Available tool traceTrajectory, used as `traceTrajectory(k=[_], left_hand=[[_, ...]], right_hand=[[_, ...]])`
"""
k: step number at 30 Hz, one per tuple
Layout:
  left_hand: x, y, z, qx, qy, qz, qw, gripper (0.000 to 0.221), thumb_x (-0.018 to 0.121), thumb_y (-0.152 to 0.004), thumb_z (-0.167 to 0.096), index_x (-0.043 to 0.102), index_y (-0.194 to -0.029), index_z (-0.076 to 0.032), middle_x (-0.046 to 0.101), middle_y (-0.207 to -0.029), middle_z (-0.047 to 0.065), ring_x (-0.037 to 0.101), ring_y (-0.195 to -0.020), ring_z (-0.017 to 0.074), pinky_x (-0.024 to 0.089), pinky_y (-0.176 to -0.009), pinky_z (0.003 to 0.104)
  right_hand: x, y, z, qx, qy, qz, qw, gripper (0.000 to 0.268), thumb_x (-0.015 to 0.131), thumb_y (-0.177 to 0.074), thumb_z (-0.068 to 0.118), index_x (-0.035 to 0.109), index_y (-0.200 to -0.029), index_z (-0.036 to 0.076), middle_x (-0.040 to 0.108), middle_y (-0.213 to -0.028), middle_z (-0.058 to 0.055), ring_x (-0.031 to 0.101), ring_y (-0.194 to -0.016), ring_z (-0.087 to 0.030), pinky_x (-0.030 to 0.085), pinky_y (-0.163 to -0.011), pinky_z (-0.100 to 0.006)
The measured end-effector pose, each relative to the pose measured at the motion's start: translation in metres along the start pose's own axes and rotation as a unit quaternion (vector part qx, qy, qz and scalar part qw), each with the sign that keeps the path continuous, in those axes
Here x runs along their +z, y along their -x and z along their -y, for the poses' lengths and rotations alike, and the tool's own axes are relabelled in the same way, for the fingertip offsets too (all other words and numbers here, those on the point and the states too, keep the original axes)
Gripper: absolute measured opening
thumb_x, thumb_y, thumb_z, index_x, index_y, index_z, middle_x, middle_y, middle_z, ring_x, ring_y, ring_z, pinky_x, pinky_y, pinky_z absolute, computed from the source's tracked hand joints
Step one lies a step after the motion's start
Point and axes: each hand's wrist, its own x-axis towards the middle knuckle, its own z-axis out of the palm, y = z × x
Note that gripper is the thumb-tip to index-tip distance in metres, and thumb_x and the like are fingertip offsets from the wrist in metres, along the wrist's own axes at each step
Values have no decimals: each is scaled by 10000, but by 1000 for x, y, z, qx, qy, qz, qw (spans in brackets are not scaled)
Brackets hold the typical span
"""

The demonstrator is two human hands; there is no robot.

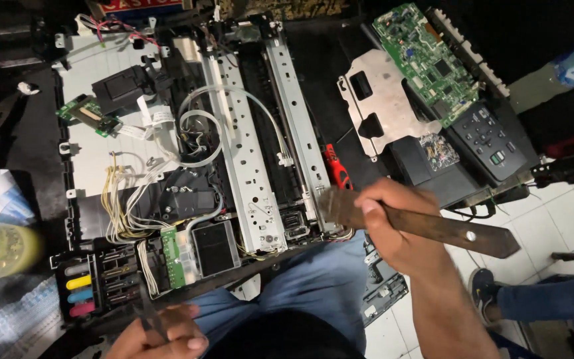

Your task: The person is disassembling a printer's internal ink assembly by removing screws with a screwdriver and prying components apart with a flat metal tool.

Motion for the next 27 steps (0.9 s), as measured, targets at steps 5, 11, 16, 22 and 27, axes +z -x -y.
traceTrajectory(k=[5, 11, 16, 22, 27], left_hand=[[-1, -3, -8, -156, 30, -77, 984, 69, 915, -650, 141, 864, -674, 181, 910, -930, 260, 802, -1287, 204, 541, -1030, 404], [19, 24, -39, 320, -126, 18, 939, 254, 805, -771, -120, 844, -1022, -133, 782, -1037, 42, 724, -1245, 289, 596, -1102, 399], [30, 27, -50, 306, -189, -58, 931, 221, 773, -781, -151, 845, -989, -169, 787, -957, 10, 769, -1147, 253, 595, -1033, 369], [32, 34, -50, 328, -186, -80, 923, 224, 675, -884, -197, 785, -1079, -194, 736, -952, 25, 758, -936, 206, 639, -1127, 435], [23, 30, -59, 339, -176, -64, 922, 166, 732, -820, -171, 822, -959, -168, 755, -897, -6, 773, -1046, 215, 619, -1046, 370]], right_hand=[[6, 1, -2, 66, -6, -48, 997, 212, 526, -920, 60, 668, -764, 43, 620, -665, -16, 515, -582, -109, 375, -536, -270], [10, 5, -6, -27, 4, -48, 998, 204, 529, -976, 107, 666, -856, 15, 651, -711, -77, 591, -588, -156, 443, -501, -308], [-1, -13, 10, 127, 27, 33, 991, 216, 526, -957, 67, 655, -785, 89, 654, -736, -9, 599, -698, -122, 473, -656, -287], [1, -11, -2, 68, 18, 9, 997, 196, 512, -934, 49, 660, -806, 44, 652, -763, -29, 595, -729, -147, 468, -682, -304], [-20, -18, 20, 109, -17, 26, 994, 231, 495, -927, 43, 655, -760, 40, 570, -659, -8, 481, -625, -103, 381, -600, -263]])
